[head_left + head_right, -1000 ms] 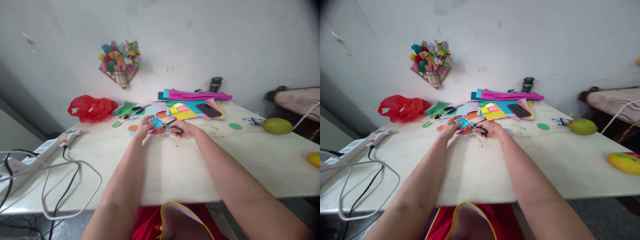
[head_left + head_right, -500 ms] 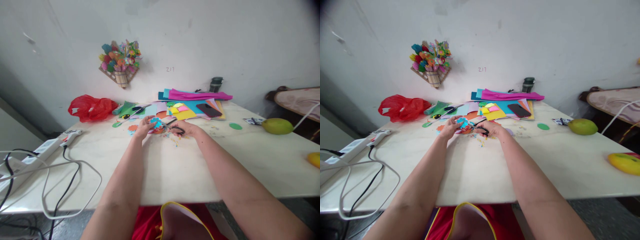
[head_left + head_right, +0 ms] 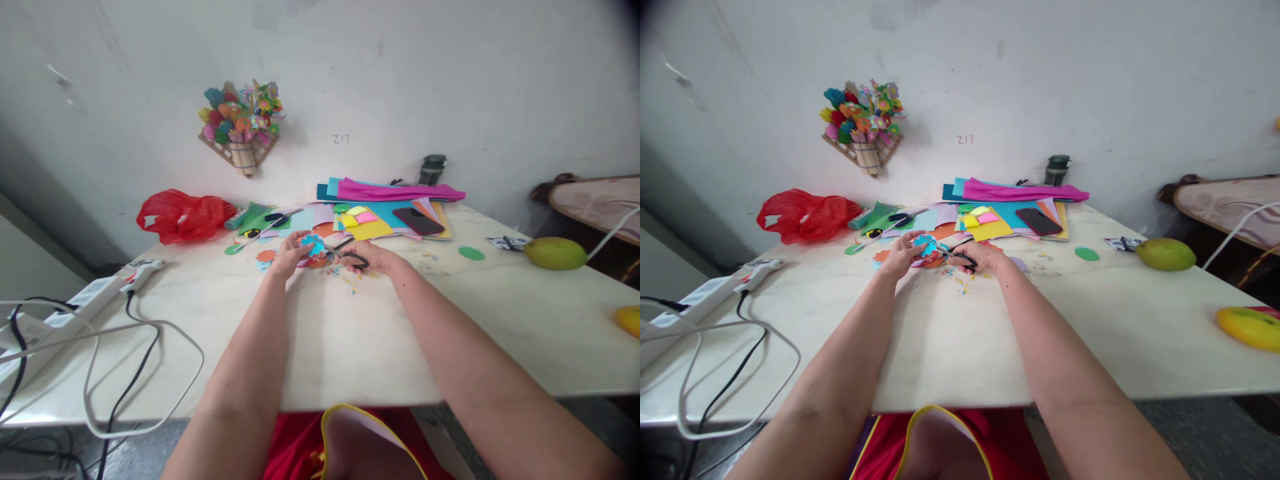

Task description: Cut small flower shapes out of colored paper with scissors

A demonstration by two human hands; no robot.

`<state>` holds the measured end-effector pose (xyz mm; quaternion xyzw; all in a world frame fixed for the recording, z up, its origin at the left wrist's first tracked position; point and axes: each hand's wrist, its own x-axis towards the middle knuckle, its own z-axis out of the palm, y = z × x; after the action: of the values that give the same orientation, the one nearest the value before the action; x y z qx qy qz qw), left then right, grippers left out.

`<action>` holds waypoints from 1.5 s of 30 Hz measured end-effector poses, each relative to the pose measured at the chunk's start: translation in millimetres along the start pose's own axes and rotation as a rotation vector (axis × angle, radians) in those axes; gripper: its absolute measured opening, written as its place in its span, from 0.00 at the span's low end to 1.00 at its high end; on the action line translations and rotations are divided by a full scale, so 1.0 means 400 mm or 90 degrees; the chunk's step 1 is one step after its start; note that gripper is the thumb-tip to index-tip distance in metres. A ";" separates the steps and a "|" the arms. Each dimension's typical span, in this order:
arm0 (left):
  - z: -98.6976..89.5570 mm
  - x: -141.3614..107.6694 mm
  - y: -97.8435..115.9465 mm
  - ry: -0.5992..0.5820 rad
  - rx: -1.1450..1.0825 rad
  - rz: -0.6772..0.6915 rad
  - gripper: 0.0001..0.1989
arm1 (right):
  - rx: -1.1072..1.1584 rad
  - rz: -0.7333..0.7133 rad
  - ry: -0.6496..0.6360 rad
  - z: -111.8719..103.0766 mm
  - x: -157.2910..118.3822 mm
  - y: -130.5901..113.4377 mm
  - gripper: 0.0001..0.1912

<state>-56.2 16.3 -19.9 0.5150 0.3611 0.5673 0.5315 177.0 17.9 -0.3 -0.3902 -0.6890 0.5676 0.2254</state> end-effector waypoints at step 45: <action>0.077 0.017 -0.026 0.089 -0.100 -0.020 0.22 | 0.079 -0.078 0.116 0.014 0.025 0.021 0.05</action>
<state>-23.3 20.6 -21.9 0.4252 0.3596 0.6198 0.5530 169.4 22.8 -11.2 -0.3828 -0.6519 0.5562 0.3451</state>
